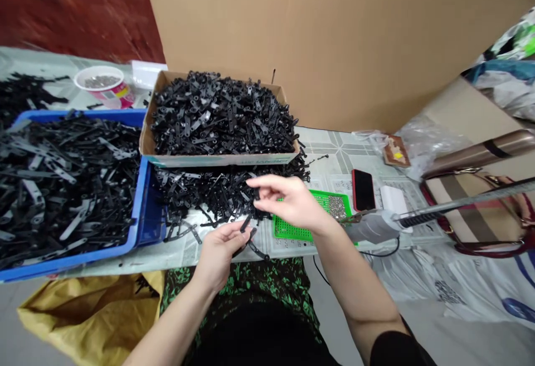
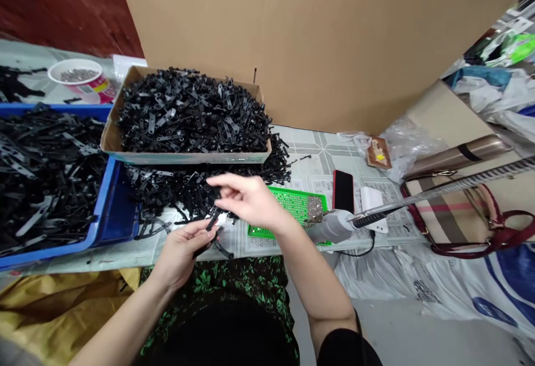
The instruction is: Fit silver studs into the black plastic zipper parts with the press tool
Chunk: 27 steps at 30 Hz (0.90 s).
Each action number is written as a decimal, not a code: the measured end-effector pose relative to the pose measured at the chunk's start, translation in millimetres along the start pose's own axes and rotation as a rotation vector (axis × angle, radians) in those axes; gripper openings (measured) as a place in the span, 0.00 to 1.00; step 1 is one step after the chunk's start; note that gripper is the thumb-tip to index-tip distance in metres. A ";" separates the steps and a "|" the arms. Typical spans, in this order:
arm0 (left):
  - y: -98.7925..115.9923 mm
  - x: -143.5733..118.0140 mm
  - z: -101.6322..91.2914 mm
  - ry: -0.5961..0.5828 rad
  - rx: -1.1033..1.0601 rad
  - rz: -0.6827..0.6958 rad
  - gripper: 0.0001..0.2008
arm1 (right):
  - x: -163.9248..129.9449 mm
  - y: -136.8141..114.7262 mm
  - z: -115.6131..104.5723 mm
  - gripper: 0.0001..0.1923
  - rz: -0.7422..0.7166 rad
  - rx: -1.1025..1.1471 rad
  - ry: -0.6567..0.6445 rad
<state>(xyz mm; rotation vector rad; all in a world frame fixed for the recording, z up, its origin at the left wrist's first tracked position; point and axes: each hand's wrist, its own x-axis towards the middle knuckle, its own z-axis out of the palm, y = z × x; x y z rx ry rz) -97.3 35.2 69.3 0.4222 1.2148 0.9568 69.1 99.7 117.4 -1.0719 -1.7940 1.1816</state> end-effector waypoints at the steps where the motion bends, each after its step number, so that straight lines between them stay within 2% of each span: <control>1: -0.4 0.2 0.3 0.001 -0.007 0.000 0.17 | -14.1 9.1 7.6 0.17 0.060 0.067 0.010; 4: -3.3 0.8 2.1 0.012 -0.011 0.004 0.17 | -40.6 31.5 24.0 0.17 0.156 0.148 0.030; 7: -6.5 0.4 5.2 0.009 -0.008 0.023 0.15 | -46.6 40.5 28.9 0.15 0.097 0.041 0.021; 13: -7.4 -3.4 7.0 -0.021 0.060 0.039 0.13 | -47.3 39.9 20.8 0.16 -0.099 -0.215 0.039; 18: -6.0 -6.9 7.6 -0.133 0.157 -0.005 0.13 | -52.3 35.5 8.8 0.15 -0.079 -0.149 0.013; 22: -6.7 -5.4 10.2 -0.075 0.141 0.017 0.12 | -55.7 28.2 3.1 0.16 -0.078 -0.101 0.077; 27: -8.5 -4.3 12.2 -0.099 0.139 0.036 0.12 | -57.7 29.9 8.0 0.15 -0.096 -0.243 0.027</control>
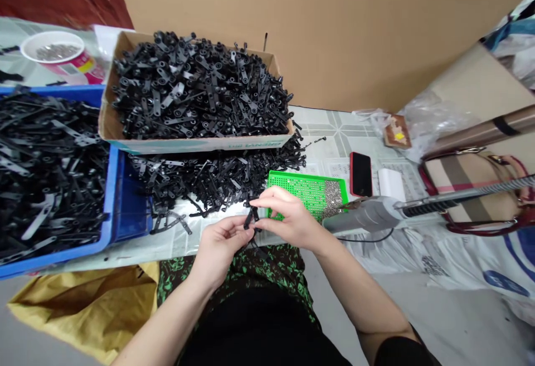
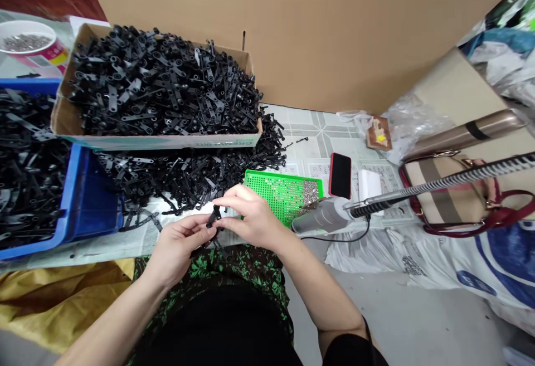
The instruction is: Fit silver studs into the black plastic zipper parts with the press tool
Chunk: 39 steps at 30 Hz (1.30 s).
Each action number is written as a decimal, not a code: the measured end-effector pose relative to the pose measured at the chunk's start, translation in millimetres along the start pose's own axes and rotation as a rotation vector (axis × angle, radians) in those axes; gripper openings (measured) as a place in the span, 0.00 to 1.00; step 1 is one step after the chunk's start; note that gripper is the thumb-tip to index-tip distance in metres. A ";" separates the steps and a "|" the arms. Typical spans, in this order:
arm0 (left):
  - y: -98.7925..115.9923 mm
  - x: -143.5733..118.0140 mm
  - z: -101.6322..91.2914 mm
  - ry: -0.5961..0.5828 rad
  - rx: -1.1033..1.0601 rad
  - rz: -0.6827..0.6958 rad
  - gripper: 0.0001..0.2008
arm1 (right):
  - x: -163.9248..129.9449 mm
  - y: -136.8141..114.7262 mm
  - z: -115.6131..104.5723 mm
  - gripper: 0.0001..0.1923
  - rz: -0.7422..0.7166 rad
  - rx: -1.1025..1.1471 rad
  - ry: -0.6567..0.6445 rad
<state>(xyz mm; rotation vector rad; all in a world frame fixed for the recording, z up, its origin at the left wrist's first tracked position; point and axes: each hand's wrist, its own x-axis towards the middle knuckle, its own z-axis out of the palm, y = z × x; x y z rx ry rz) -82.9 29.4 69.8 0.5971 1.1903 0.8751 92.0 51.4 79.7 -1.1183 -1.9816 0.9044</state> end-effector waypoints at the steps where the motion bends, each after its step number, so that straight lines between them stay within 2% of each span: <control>1: 0.6 -0.3 0.2 -0.014 0.010 -0.002 0.11 | -0.3 0.5 1.1 0.15 -0.001 -0.015 0.003; 7: 10.1 -2.5 1.8 -0.072 0.146 0.002 0.07 | -1.3 -1.8 -0.4 0.14 0.004 -0.133 -0.040; 11: 11.9 -3.8 2.3 -0.062 0.203 -0.020 0.09 | -4.2 -6.1 -4.7 0.15 -0.006 -0.063 -0.053; 15: 6.6 -4.7 2.2 -0.070 0.192 -0.017 0.10 | -10.7 -9.6 -4.7 0.14 0.046 -0.013 -0.071; 22: -0.7 -2.2 3.9 -0.190 0.268 0.003 0.07 | -18.4 -2.2 9.8 0.12 0.224 0.189 0.053; 24: -4.8 -0.3 5.9 -0.203 0.273 -0.013 0.08 | -30.6 -5.4 7.2 0.13 0.248 0.161 0.077; 26: -11.7 2.2 8.7 -0.166 0.254 -0.037 0.09 | -53.9 -12.5 -2.3 0.15 0.246 0.099 0.112; 28: -21.2 5.3 13.0 -0.123 0.224 -0.075 0.10 | -83.5 -19.1 -18.5 0.13 0.162 0.042 0.293; 29: -26.6 6.9 16.1 -0.112 0.210 -0.094 0.10 | -97.4 -20.4 -27.9 0.10 0.072 0.010 0.480; 30: -32.4 8.6 19.9 -0.104 0.196 -0.111 0.10 | -109.0 -19.7 -37.4 0.10 -0.025 -0.059 0.777; 31: -38.5 10.1 24.6 -0.097 0.181 -0.127 0.10 | -117.3 -16.9 -46.1 0.10 -0.082 -0.138 0.999; 32: -44.7 11.5 30.1 -0.093 0.167 -0.142 0.10 | -122.0 -12.0 -53.4 0.08 -0.041 -0.164 1.075; 33: -51.0 12.7 36.4 -0.091 0.156 -0.158 0.11 | -123.5 -5.7 -59.1 0.11 0.055 -0.145 1.040; 35: -63.2 14.7 50.2 -0.090 0.143 -0.187 0.12 | -119.3 9.0 -65.5 0.27 0.286 0.033 0.676; 36: -68.8 15.6 56.9 -0.086 0.135 -0.195 0.13 | -115.3 16.1 -66.9 0.31 0.359 0.129 0.502; 37: -73.8 16.6 63.1 -0.074 0.120 -0.199 0.13 | -110.8 22.4 -67.3 0.33 0.393 0.207 0.391; 38: -78.2 17.7 68.4 -0.049 0.100 -0.201 0.14 | -106.4 27.8 -67.2 0.33 0.402 0.271 0.345; 39: -81.8 18.9 72.9 -0.017 0.078 -0.202 0.14 | -102.0 32.6 -66.6 0.32 0.397 0.322 0.357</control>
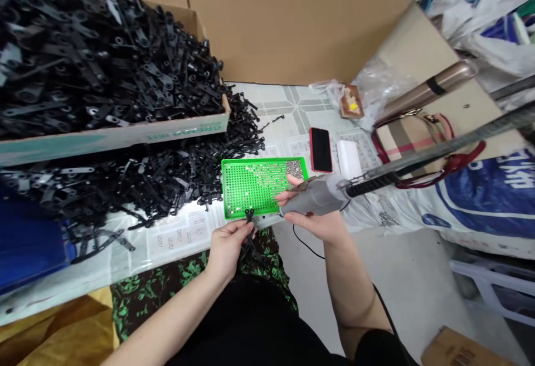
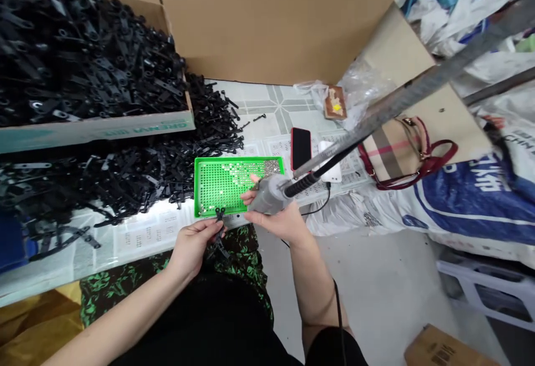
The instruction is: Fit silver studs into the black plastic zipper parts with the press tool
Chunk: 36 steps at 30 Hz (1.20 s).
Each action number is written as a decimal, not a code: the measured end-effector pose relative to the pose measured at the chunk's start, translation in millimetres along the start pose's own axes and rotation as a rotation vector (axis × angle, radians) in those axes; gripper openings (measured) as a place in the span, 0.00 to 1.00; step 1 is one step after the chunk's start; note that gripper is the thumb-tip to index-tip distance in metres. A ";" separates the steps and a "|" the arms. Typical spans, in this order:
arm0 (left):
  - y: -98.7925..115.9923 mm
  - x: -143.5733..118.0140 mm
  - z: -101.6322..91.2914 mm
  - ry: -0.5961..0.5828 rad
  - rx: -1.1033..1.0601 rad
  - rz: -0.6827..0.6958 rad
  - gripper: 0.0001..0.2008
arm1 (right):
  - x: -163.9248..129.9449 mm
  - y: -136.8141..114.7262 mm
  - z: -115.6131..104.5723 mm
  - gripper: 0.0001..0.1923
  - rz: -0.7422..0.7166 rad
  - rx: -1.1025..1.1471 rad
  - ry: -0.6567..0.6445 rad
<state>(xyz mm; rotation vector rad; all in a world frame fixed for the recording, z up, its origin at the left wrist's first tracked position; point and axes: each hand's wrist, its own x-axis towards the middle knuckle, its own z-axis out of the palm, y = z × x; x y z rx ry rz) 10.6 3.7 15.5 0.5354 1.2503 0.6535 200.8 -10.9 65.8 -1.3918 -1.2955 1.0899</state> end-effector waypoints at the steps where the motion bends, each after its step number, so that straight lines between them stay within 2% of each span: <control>1: -2.3 1.8 3.7 0.032 -0.025 -0.001 0.15 | 5.5 2.8 1.5 0.31 -0.020 0.057 0.047; 4: -6.0 5.4 10.9 0.088 -0.054 -0.019 0.16 | 24.2 12.4 8.2 0.28 -0.117 0.202 0.280; 7: -6.8 6.6 15.2 0.055 -0.021 -0.032 0.17 | 45.5 26.3 16.8 0.28 -0.138 0.247 0.457; 11: -6.9 7.4 17.1 0.038 -0.001 -0.039 0.16 | 60.3 46.6 24.1 0.33 -0.167 0.347 0.464; 15: -7.3 8.9 15.2 0.021 0.021 -0.041 0.14 | 59.6 59.9 24.0 0.27 -0.262 0.459 0.434; 22: -6.8 9.5 15.5 0.035 0.016 -0.069 0.14 | 62.3 66.5 21.5 0.26 -0.286 0.503 0.473; 26: -7.4 9.1 15.4 0.038 0.020 -0.065 0.13 | 60.9 65.3 23.8 0.25 -0.329 0.503 0.441; 28: -8.0 9.5 15.1 0.037 0.024 -0.063 0.13 | 57.0 64.5 29.7 0.23 -0.349 0.445 0.495; 32: -8.6 11.3 13.2 0.022 0.057 -0.045 0.13 | 48.9 64.2 45.2 0.15 -0.393 0.294 0.768; 36: -8.4 12.5 11.0 0.011 0.090 -0.047 0.13 | 48.6 60.4 46.5 0.14 -0.423 0.272 0.760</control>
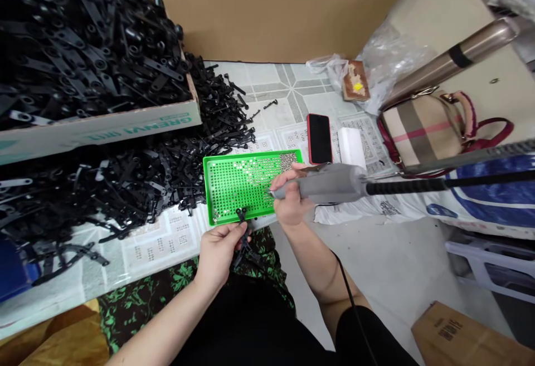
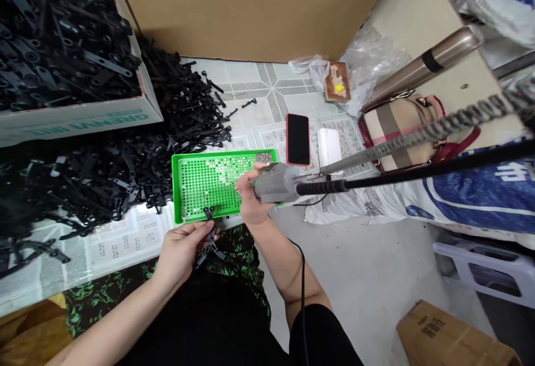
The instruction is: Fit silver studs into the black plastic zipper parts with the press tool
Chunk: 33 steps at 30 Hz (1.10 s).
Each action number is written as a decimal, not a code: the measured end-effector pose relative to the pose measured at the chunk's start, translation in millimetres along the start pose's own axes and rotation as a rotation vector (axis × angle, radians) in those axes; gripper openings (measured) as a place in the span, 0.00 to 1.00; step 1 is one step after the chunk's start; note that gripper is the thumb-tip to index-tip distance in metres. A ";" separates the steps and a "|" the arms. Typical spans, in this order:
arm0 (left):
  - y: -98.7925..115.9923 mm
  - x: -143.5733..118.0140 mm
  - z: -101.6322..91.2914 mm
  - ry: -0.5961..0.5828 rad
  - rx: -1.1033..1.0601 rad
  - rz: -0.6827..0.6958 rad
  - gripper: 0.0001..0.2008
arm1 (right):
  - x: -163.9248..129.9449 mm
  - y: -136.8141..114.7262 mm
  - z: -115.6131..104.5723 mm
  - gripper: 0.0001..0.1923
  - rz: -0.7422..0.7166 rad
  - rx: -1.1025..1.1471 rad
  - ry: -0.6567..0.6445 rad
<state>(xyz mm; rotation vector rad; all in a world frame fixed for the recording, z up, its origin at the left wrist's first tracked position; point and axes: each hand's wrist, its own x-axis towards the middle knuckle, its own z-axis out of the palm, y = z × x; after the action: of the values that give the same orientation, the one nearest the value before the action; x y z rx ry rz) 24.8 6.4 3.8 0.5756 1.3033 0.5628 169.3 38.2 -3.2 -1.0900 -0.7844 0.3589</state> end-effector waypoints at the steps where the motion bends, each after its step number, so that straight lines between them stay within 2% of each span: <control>1: 0.1 -0.1 -0.1 0.002 0.001 0.000 0.13 | 2.6 -2.7 -0.1 0.14 0.011 0.002 -0.004; 5: 0.6 -1.9 1.3 0.008 -0.004 0.001 0.13 | 10.3 -23.3 1.7 0.16 0.043 0.061 -0.020; 9: 0.2 -2.8 2.3 0.000 0.005 0.014 0.13 | 2.4 -43.6 10.6 0.21 0.192 0.190 -0.179; 13: 0.4 -1.9 1.5 -0.013 0.001 0.003 0.13 | -9.6 -46.1 18.9 0.20 0.295 0.303 -0.287; 23: 1.8 -0.3 0.5 -0.027 0.005 0.009 0.13 | -15.4 -39.7 20.5 0.17 0.295 0.383 -0.337; 33: 3.4 -1.3 0.5 -0.035 0.017 0.035 0.14 | -17.7 -39.7 21.3 0.19 0.243 0.327 -0.349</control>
<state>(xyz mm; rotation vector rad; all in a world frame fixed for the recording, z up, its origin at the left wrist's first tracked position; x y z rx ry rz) 24.9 8.0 7.1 0.6204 1.2677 0.5684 137.5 23.7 30.2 -0.8227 -0.8647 0.8703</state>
